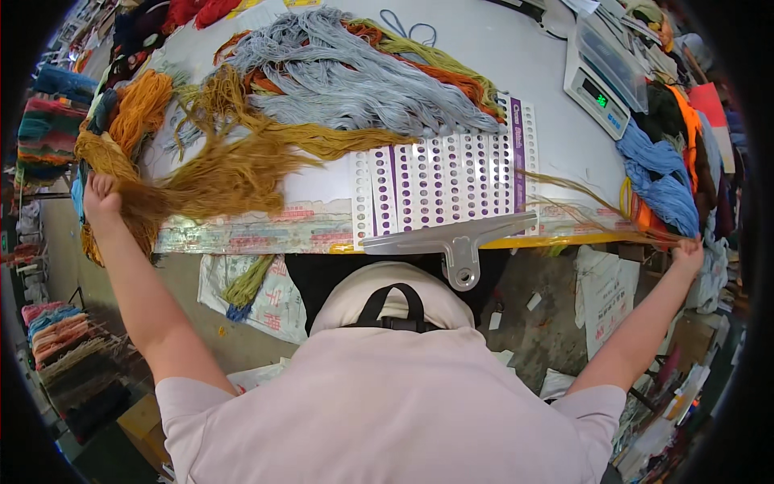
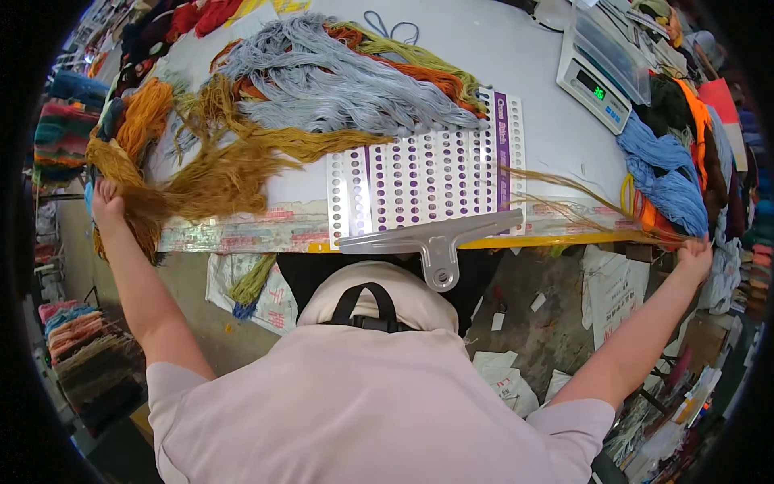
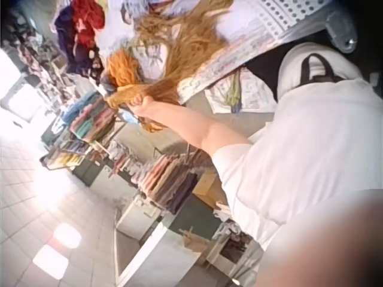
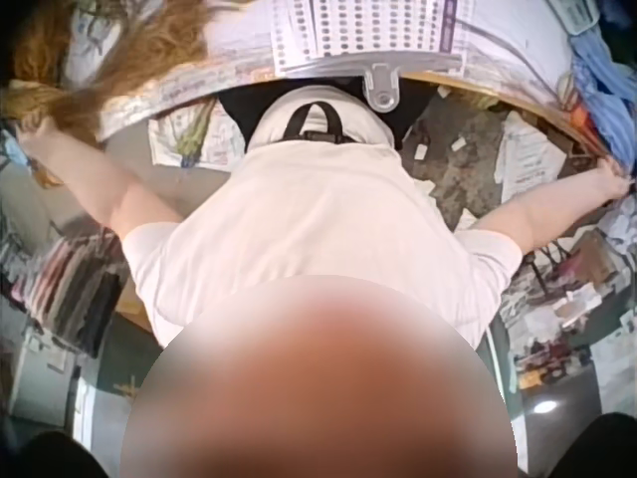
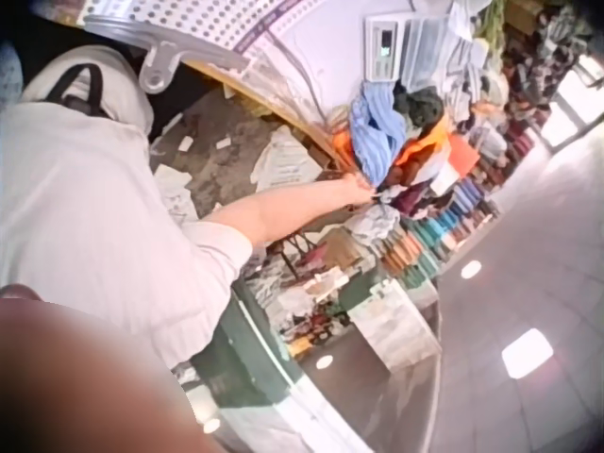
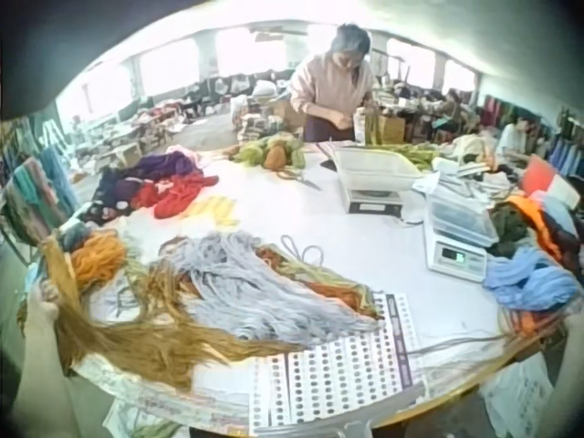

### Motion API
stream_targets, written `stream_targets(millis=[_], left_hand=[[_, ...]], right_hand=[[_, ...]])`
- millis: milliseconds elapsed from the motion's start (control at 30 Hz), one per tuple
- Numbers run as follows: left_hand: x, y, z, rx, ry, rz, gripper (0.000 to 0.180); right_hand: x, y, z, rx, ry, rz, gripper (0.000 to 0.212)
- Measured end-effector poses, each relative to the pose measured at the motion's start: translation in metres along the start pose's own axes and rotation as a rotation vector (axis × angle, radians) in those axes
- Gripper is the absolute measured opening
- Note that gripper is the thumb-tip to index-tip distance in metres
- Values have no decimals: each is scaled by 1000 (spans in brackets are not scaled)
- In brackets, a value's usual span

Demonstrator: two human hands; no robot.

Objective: Sorting bundles of colored yarn at a workbench, comparing them to a color chart and measuring weight on a digital scale.

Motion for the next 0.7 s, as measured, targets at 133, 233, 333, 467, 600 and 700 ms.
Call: stream_targets(millis=[133, 233, 333, 467, 600, 700], left_hand=[[123, -195, 227, -13, 365, 400, 19], [220, -222, 373, -440, 627, 462, 43], [289, -231, 472, -638, 893, 520, 36], [303, -231, 515, -779, 831, 501, 27], [276, -239, 522, -1155, 525, 527, 29], [266, -264, 520, -1593, 105, 769, 24]], right_hand=[[186, -147, -24, 259, 137, 700, 34], [357, -198, -155, 528, 155, 1076, 30], [450, -202, -256, 698, 65, 1246, 26], [481, -209, -304, 840, 346, 1226, 23], [487, -210, -301, 863, 417, 1120, 19], [492, -208, -293, 914, 523, 1070, 17]])
Point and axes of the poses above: each hand's wrist, its own x-axis away from the middle knuckle, its own y-axis out of the back of the hand, z = x × y, the point moved 10 cm from there along -x, towards the middle knuckle, and after that the axes turned 4 degrees about -z, right-handed, at the moved point
